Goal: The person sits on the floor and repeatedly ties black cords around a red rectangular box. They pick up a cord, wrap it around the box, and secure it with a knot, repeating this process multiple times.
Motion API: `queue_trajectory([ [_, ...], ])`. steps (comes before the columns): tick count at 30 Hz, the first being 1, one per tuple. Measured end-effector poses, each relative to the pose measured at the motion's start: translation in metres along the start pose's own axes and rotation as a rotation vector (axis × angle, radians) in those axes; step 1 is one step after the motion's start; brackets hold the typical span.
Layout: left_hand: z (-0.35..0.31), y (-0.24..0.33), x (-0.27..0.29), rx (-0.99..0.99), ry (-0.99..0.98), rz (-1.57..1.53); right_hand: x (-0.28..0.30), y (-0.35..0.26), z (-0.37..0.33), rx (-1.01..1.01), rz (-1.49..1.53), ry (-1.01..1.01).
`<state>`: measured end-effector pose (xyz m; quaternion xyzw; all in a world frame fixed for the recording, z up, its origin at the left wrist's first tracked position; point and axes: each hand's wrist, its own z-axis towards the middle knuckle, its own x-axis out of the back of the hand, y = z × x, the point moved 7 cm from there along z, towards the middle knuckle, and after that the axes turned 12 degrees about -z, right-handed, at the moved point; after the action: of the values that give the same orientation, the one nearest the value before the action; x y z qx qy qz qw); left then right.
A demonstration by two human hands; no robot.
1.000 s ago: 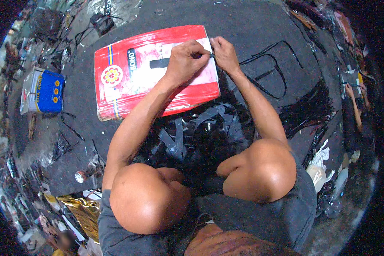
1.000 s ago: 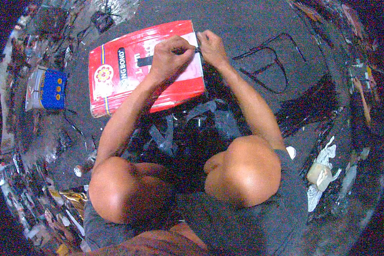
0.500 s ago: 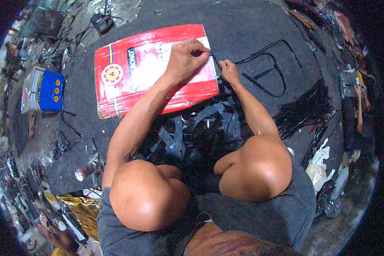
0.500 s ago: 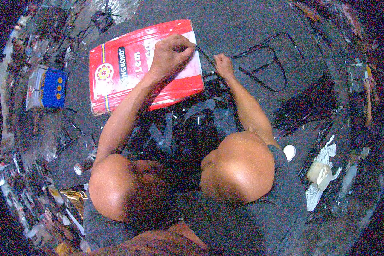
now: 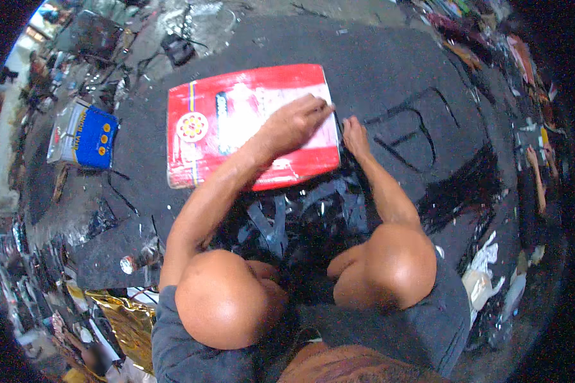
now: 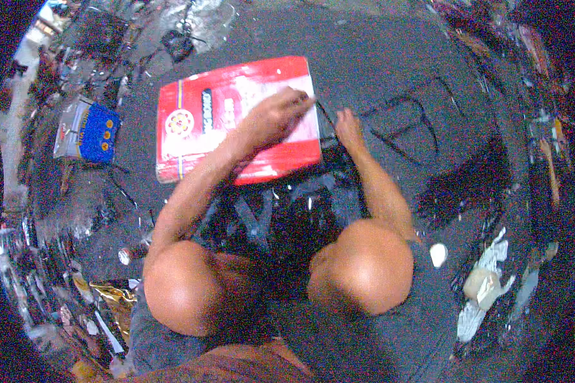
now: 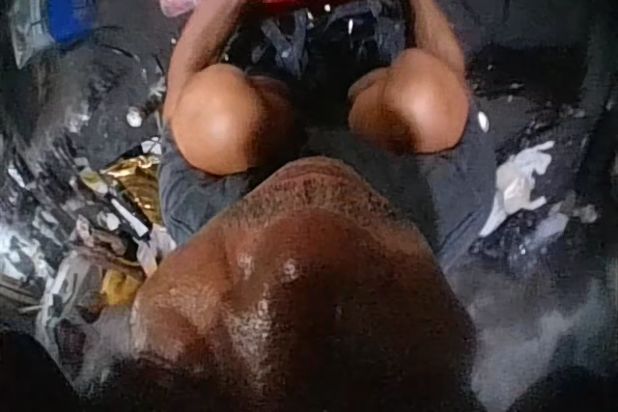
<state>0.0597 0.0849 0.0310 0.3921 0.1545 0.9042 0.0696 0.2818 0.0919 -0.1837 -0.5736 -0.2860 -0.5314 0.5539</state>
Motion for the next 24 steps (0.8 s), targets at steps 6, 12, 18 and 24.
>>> queue_trajectory([
  [6, 0.01, -0.005, 0.005, 0.193, 0.018, -0.029, 0.004, 0.008, -0.001, -0.086, -0.177, -0.094],
  [12, -0.058, 0.09, -0.018, -0.069, -0.058, -0.26, 0.014, 0.081, 0.014, -0.075, -0.167, 0.038],
  [18, -0.2, 0.119, -0.052, 0.577, -0.554, -0.195, 0.221, 0.036, 0.027, -0.229, -0.059, 1.064],
  [24, -0.122, 0.127, -0.004, 0.584, -0.198, -0.73, 0.27, -0.141, -0.009, 0.313, 0.702, -0.095],
])
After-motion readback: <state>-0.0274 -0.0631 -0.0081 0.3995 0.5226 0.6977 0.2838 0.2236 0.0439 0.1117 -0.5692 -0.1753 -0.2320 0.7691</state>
